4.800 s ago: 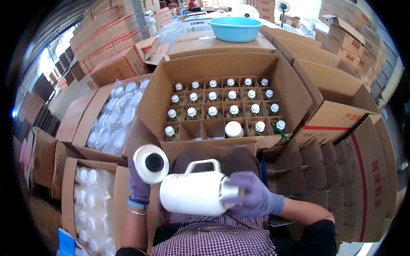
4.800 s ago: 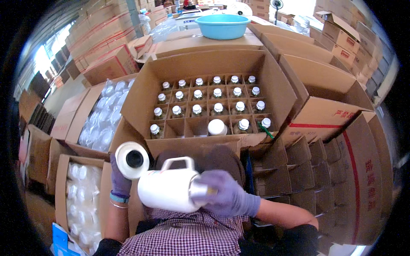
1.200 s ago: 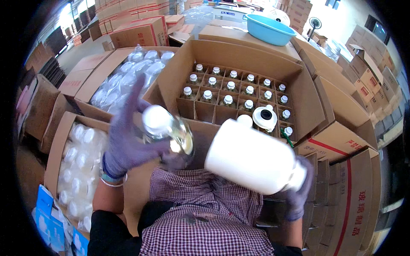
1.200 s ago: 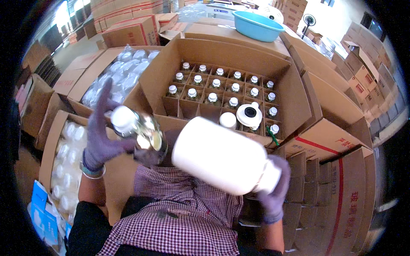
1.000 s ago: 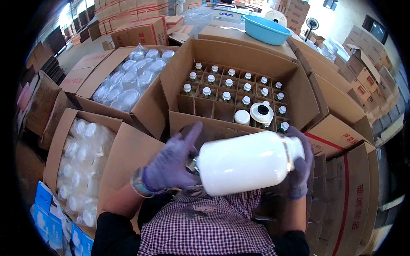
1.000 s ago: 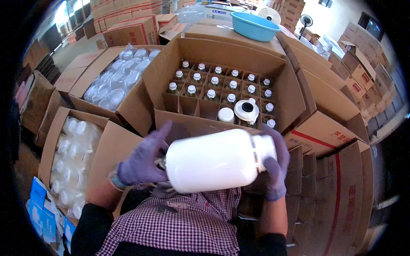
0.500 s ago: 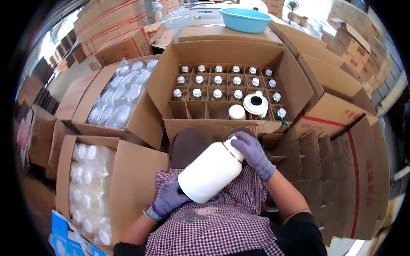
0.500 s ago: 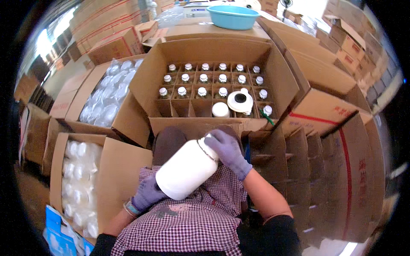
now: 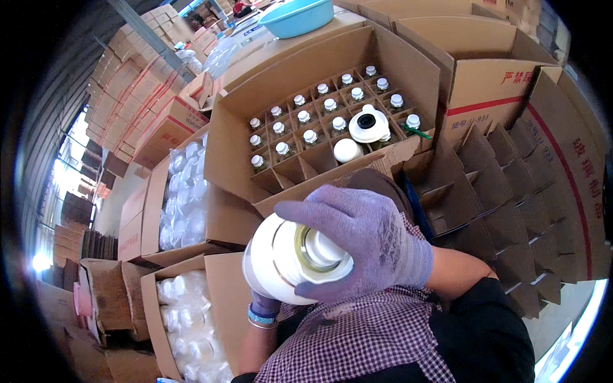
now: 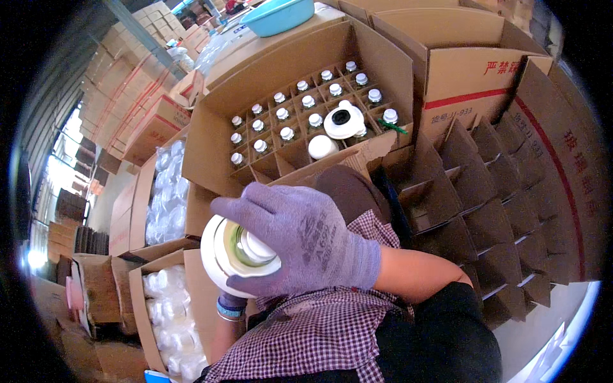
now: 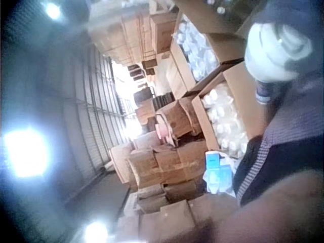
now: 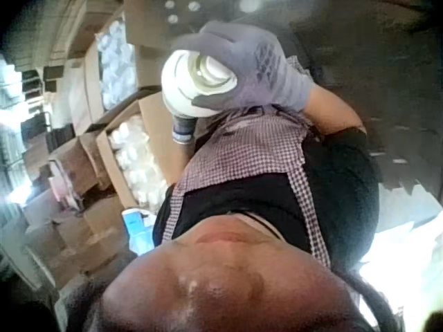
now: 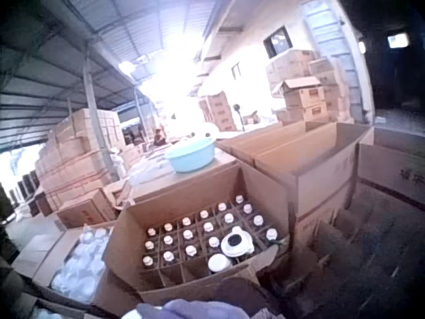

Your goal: The person sits on the floor in a warehouse and repeatedly packs white thermos flasks into a cardboard box. They pick up a flask, insert a white circular seal into the opening, place the flask into a plastic bag, and then set the bagged flask into a compartment in the box.

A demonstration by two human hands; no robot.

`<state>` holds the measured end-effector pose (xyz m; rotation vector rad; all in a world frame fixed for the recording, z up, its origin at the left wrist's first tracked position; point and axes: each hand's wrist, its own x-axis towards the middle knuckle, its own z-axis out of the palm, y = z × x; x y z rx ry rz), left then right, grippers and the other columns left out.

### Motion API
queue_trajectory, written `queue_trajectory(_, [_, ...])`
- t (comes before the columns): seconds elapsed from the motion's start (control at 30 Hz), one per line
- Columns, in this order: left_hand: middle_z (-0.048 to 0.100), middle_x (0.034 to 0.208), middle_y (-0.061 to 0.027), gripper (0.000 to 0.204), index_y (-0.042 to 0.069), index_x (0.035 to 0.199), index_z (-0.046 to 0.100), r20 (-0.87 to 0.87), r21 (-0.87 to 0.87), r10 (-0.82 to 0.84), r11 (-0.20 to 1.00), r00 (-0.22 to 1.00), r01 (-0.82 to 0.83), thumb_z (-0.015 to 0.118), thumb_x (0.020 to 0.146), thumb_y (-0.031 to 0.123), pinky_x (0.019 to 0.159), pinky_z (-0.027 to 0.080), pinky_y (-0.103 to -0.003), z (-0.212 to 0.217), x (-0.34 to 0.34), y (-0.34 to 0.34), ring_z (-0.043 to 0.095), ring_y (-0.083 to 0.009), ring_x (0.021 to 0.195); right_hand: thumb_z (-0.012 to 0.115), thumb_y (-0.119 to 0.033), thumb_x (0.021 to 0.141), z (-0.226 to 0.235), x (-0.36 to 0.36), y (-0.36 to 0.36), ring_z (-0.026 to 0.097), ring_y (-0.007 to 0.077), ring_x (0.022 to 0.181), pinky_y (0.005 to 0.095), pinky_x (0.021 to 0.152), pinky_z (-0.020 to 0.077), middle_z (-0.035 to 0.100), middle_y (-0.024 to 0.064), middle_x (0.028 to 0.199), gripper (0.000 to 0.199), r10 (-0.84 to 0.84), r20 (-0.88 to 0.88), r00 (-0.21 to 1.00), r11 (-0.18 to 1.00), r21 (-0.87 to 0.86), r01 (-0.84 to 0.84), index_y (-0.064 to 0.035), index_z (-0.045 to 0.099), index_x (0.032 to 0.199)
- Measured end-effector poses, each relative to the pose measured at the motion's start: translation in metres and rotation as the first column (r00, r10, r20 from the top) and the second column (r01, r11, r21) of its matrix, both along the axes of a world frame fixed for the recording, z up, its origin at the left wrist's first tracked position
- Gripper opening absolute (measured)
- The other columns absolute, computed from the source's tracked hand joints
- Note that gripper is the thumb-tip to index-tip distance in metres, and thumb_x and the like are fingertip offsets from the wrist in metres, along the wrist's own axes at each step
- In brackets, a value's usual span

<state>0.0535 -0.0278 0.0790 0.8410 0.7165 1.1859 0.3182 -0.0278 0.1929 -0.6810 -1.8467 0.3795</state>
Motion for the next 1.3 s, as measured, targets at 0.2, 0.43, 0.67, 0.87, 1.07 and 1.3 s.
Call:
queue_trajectory(0.2, [0.056,0.14,-0.0163,0.066,0.002,0.145,0.045,-0.016,-0.033,-0.08,0.996,0.997,0.08,0.073,0.091,0.028,0.1,0.047,-0.037,-0.002,0.014,-0.002,0.057,-0.0226,0.121,0.084,-0.047,0.072,-0.021,0.001,0.005,0.071,0.0284,0.09,0.0395,0.079,0.0572,0.066,0.012,0.102,0.073,0.085,-0.069,0.994,0.996,-0.027,-0.088,-0.0063,0.059,0.128])
queue_trajectory(0.43, [0.058,0.137,-0.0166,0.06,0.002,0.142,0.048,-0.061,-0.036,-0.052,0.998,0.997,0.05,0.071,0.093,0.029,0.095,0.049,-0.036,-0.004,0.02,-0.009,0.059,-0.0209,0.115,0.086,-0.047,0.073,-0.029,0.004,0.0,0.071,0.0301,0.094,0.0395,0.082,0.0581,0.067,0.0159,0.105,0.074,-0.052,-0.106,0.993,0.992,-0.117,0.04,-0.0023,0.06,0.126])
queue_trajectory(0.67, [0.06,0.135,-0.0169,0.055,0.001,0.139,0.051,-0.135,-0.038,-0.062,0.998,0.989,0.057,0.068,0.095,0.03,0.091,0.05,-0.034,-0.002,0.016,-0.016,0.06,-0.0193,0.11,0.086,-0.046,0.073,-0.04,0.001,-0.004,0.071,0.0295,0.092,0.0386,0.081,0.0589,0.065,0.0167,0.105,0.071,-0.053,-0.156,0.986,0.983,-0.183,0.023,-0.0009,0.06,0.121])
queue_trajectory(0.87, [0.061,0.132,-0.0172,0.051,0.001,0.136,0.054,-0.194,-0.037,-0.067,0.997,0.979,0.061,0.066,0.097,0.031,0.087,0.052,-0.032,0.001,0.015,-0.021,0.062,-0.0178,0.105,0.088,-0.046,0.07,-0.062,-0.007,-0.002,0.07,0.0288,0.088,0.0371,0.078,0.0592,0.065,0.017,0.103,0.072,-0.039,-0.245,0.969,0.987,-0.158,0.0,-0.0013,0.06,0.118])
queue_trajectory(1.07, [0.063,0.13,-0.0175,0.047,0.0,0.134,0.057,-0.27,-0.036,-0.128,0.992,0.954,0.122,0.063,0.099,0.032,0.084,0.053,-0.031,0.004,0.025,-0.009,0.063,-0.0163,0.1,0.085,-0.047,0.074,-0.062,0.011,0.004,0.069,0.0288,0.089,0.037,0.078,0.0575,0.065,0.0159,0.103,0.068,-0.016,-0.233,0.972,0.993,-0.12,-0.013,-0.0012,0.06,0.117])
queue_trajectory(1.3, [0.064,0.127,-0.0178,0.045,0.0,0.131,0.06,-0.665,-0.005,-0.412,0.836,0.622,0.548,0.061,0.101,0.033,0.079,0.054,-0.029,0.086,0.067,0.086,0.065,-0.0146,0.095,0.048,-0.041,0.103,-0.187,0.116,0.013,0.063,0.0182,0.113,0.0357,0.098,0.0502,0.067,0.0108,0.122,0.048,-0.467,-0.87,0.158,0.755,-0.485,-0.441,-0.0009,0.058,0.128])
